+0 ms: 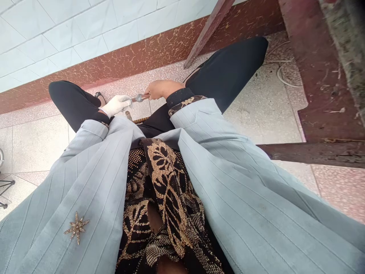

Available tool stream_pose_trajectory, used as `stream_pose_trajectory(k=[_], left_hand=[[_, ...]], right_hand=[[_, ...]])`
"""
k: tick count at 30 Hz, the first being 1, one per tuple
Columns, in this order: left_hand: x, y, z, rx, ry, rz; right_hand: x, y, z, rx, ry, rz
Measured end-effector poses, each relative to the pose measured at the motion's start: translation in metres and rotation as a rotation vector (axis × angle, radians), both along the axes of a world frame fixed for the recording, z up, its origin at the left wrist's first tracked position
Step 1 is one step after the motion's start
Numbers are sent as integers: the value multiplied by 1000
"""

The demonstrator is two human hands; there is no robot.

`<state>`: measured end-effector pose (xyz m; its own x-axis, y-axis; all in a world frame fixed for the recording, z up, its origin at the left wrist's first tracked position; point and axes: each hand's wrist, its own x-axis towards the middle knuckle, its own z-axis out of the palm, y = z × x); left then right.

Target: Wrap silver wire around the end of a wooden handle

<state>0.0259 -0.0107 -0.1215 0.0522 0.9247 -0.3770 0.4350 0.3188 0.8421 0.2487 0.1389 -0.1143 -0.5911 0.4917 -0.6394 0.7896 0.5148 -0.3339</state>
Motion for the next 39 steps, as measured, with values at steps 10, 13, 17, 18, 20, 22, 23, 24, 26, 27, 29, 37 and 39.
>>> stream_pose_trajectory(k=[10,13,17,18,20,22,23,24,26,27,29,37,39], left_hand=[[-4,-5,16,45,-33,143],[-8,-4,12,69,-142,177],[-9,0,1,101,-248,199],[-8,0,0,93,-256,183],[-5,1,-3,57,-249,125],[-2,0,-2,25,-218,72],[-1,0,-1,15,-199,60],[0,0,0,13,-181,60],[1,-2,5,32,-149,100],[1,-2,8,44,-138,130],[1,-4,13,57,-121,182],[-11,1,1,109,-157,311],[-15,3,-3,115,-178,352]], right_hand=[[12,9,0,-419,42,66],[15,6,7,-552,217,108],[11,-13,21,-492,710,-110],[9,-17,24,-420,796,-203],[4,-21,27,-286,875,-349],[3,-19,25,-180,833,-422],[3,-15,23,-126,767,-443],[4,-12,21,-73,690,-455],[7,-6,16,14,535,-455],[7,-4,15,32,442,-425],[7,-4,15,-6,236,-317],[12,-12,26,-374,48,-89],[16,-7,27,-464,152,-34]])
